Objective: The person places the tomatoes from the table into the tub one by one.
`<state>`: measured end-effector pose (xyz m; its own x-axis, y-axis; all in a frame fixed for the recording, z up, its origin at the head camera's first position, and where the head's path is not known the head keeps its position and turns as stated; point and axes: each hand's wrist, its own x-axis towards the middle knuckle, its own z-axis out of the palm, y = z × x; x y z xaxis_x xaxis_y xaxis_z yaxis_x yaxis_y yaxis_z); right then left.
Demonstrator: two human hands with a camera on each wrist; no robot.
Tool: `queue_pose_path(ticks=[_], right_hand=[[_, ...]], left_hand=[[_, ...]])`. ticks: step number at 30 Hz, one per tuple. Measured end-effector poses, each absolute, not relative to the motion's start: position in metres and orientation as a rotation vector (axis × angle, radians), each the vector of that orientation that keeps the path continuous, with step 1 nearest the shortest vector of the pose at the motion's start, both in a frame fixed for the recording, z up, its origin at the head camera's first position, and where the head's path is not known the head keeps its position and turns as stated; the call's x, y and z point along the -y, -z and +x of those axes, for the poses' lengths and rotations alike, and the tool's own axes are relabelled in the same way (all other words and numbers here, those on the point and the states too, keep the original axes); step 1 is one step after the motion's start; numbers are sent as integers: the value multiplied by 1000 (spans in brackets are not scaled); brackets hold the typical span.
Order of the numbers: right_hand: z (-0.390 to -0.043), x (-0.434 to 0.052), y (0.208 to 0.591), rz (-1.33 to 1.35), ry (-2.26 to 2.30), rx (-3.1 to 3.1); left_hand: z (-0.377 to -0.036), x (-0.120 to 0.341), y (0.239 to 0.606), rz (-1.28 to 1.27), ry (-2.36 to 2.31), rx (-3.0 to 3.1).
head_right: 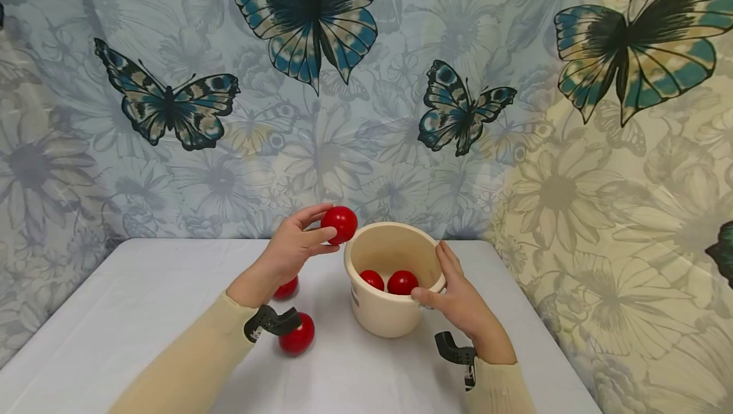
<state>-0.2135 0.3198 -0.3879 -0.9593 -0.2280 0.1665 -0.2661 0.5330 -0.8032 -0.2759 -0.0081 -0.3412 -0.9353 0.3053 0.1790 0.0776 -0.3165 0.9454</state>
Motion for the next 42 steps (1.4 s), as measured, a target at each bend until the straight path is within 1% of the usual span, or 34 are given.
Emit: queue_pose_path(ticks=[9, 18, 24, 34, 42], right_hand=[[-210, -318, 386, 444, -1437, 2712], [-212, -318, 388, 426, -1433, 2716], [-212, -316, 384, 434, -1430, 2718], [-213, -317, 386, 408, -1417, 2723], [-214, -318, 388, 406, -1419, 2723]], left_hand=[[-276, -24, 341, 591, -2277, -1818], [-283, -44, 347, 541, -2259, -1844], [-284, -45, 349, 479, -2240, -1852], [-282, -45, 347, 491, -2242, -1854], [-281, -27, 348, 483, -2220, -1854]])
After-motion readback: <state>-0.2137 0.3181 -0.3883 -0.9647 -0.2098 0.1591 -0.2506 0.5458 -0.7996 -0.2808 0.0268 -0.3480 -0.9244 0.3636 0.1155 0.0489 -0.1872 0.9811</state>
